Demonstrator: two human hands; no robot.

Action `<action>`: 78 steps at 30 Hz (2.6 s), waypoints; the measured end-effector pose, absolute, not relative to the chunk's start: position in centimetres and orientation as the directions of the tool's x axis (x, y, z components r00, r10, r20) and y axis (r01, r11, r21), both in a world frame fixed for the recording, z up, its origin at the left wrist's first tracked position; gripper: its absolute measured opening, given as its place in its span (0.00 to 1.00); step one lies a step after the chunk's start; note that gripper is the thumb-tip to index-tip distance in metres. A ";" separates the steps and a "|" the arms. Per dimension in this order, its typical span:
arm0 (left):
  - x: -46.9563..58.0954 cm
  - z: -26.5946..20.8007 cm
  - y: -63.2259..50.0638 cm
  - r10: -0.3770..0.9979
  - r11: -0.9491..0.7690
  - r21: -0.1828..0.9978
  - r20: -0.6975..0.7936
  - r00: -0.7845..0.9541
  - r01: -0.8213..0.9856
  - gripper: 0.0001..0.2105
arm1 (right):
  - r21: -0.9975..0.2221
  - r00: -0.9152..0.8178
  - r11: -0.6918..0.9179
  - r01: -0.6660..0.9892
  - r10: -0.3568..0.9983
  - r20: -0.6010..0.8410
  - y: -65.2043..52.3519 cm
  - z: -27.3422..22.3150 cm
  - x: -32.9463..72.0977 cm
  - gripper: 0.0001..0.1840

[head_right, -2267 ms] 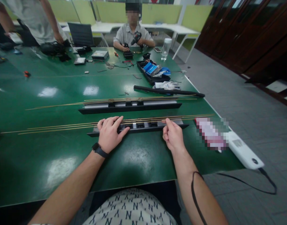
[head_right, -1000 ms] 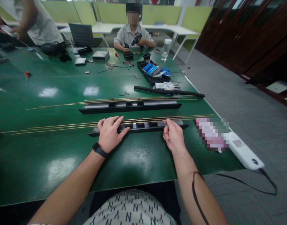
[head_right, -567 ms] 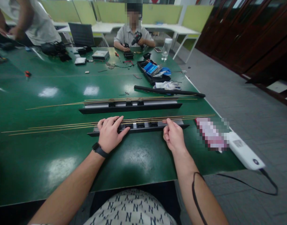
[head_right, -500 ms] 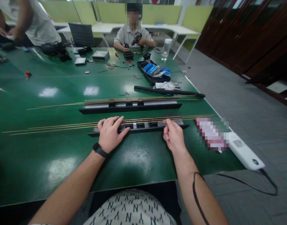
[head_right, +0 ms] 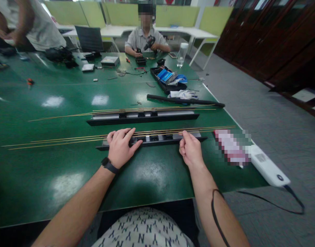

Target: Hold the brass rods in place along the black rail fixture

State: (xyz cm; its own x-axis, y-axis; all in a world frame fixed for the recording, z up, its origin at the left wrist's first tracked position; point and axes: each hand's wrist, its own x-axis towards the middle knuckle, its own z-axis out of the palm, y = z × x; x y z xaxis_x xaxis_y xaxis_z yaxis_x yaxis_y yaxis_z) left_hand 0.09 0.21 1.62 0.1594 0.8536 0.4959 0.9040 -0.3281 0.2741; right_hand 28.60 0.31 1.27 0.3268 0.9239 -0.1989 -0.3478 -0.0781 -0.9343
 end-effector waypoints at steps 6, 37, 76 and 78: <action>0.1 1.5 0.2 0.854 -0.323 0.273 0.497 0.154 0.906 0.23 | -0.935 0.267 -0.126 -0.331 0.938 -0.221 0.3 1.2 28.5 0.22; 0.3 1.7 0.2 0.856 -0.310 0.268 0.496 0.146 0.912 0.24 | -0.936 0.288 -0.121 -0.331 0.932 -0.222 0.3 1.3 28.9 0.20; 0.3 1.6 0.2 0.862 -0.307 0.289 0.489 0.135 0.907 0.24 | -0.931 0.287 -0.133 -0.341 0.928 -0.237 0.4 1.4 28.6 0.22; 0.3 1.7 0.2 0.862 -0.308 0.288 0.488 0.138 0.907 0.24 | -0.929 0.303 -0.125 -0.349 0.923 -0.238 0.4 1.4 28.7 0.20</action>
